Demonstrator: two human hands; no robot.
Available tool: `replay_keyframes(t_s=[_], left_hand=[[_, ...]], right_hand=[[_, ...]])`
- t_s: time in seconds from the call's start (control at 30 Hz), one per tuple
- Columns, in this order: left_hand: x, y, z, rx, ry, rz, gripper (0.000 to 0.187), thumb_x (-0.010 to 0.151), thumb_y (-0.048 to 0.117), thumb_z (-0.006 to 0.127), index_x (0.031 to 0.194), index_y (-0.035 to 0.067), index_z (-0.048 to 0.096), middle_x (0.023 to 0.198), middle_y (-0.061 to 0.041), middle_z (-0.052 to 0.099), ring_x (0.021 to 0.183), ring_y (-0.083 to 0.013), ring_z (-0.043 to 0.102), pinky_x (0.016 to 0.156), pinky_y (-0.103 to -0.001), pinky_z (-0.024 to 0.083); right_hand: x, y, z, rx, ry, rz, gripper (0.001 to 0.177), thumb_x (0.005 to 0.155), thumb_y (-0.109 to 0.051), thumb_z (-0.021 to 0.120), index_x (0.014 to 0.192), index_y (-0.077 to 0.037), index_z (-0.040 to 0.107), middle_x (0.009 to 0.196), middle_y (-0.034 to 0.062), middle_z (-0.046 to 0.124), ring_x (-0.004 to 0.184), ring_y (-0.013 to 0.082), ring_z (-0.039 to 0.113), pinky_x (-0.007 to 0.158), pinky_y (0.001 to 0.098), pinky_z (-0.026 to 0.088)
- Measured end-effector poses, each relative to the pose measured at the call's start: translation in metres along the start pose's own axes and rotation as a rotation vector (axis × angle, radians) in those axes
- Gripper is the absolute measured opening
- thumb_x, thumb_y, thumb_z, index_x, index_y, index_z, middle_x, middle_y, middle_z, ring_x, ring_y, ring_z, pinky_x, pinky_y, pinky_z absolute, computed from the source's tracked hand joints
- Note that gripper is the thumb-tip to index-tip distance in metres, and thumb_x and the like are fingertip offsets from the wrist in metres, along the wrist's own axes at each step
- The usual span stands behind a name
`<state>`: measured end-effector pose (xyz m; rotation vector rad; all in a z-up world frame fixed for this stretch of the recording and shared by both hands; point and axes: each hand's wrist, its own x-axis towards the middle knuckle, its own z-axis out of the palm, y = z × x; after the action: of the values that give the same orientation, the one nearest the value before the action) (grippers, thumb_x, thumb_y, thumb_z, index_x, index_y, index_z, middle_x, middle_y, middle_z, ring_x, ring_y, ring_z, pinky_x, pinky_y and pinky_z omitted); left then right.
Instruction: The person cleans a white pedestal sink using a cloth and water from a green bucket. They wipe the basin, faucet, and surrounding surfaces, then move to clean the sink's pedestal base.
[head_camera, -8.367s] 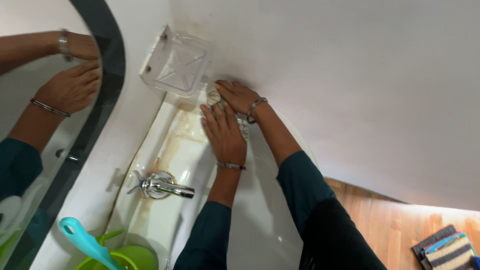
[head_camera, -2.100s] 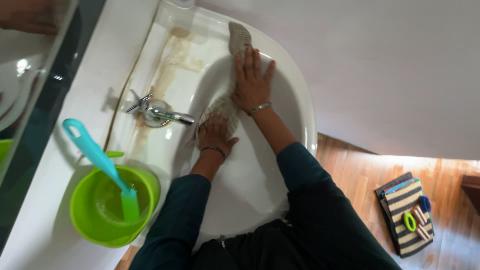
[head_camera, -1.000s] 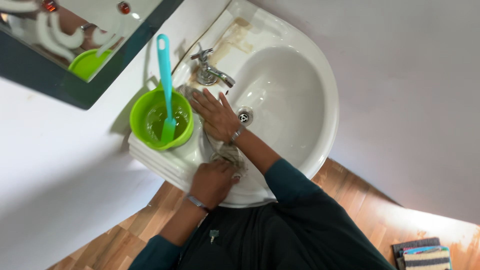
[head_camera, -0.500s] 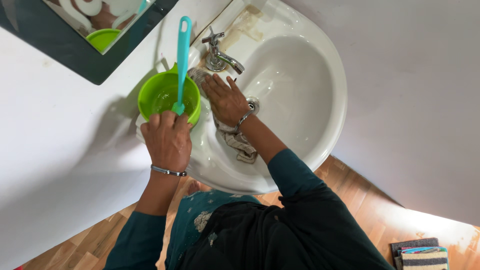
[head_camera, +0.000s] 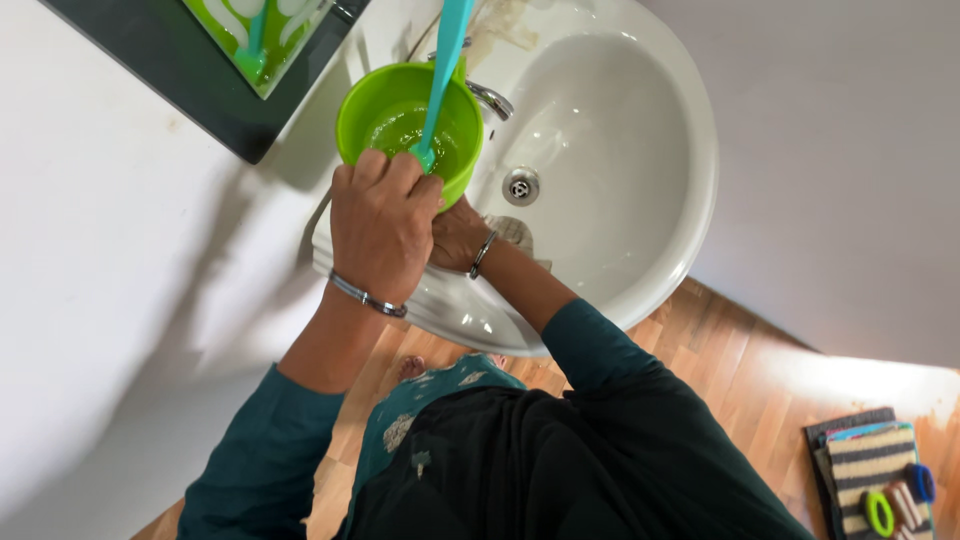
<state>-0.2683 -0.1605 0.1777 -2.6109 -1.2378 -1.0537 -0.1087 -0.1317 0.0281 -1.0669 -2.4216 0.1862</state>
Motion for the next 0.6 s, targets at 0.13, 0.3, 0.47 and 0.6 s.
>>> replay_keyframes(t_s=[0.13,0.3,0.47,0.6], left_hand=[[0.000,-0.013,0.009,-0.030,0.026,0.068,0.005,0.084,0.015,0.075,0.087,0.013,0.072,0.092,-0.001,0.057,0.095,-0.0251,0.055,0.080,-0.043,0.042],[-0.007,-0.036,0.023,-0.034,-0.022,0.118,0.010,0.082,0.016,0.080,0.083,0.013,0.071,0.091,-0.001,0.057,0.095,-0.0254,0.054,0.079,-0.043,0.042],[-0.006,-0.045,0.027,-0.056,-0.042,0.148,0.011,0.081,0.015,0.081,0.082,0.013,0.070,0.091,-0.001,0.057,0.094,-0.0259,0.053,0.078,-0.044,0.041],[-0.003,-0.045,0.017,-0.086,-0.007,0.167,0.011,0.081,0.016,0.082,0.087,0.013,0.072,0.091,-0.001,0.057,0.096,-0.0253,0.054,0.080,-0.043,0.042]], right_hand=[[-0.019,-0.010,0.009,0.209,-0.180,0.140,0.039,0.100,-0.037,0.056,0.131,-0.016,0.066,0.134,0.0088,0.067,0.137,0.0304,0.053,0.121,0.0593,0.020],[-0.063,-0.037,-0.027,0.544,-0.241,0.281,0.048,0.099,-0.024,0.054,0.142,-0.003,0.056,0.150,0.0150,0.054,0.144,0.0312,0.044,0.121,0.0614,0.010],[-0.129,-0.071,-0.060,0.421,-0.055,0.372,0.033,0.090,-0.005,0.059,0.120,-0.004,0.072,0.139,0.0114,0.066,0.122,0.0269,0.067,0.106,0.0408,0.055],[-0.159,-0.049,-0.065,0.649,0.031,0.920,0.024,0.085,0.001,0.062,0.102,-0.007,0.078,0.111,0.0090,0.080,0.103,0.0232,0.078,0.092,0.0353,0.061]])
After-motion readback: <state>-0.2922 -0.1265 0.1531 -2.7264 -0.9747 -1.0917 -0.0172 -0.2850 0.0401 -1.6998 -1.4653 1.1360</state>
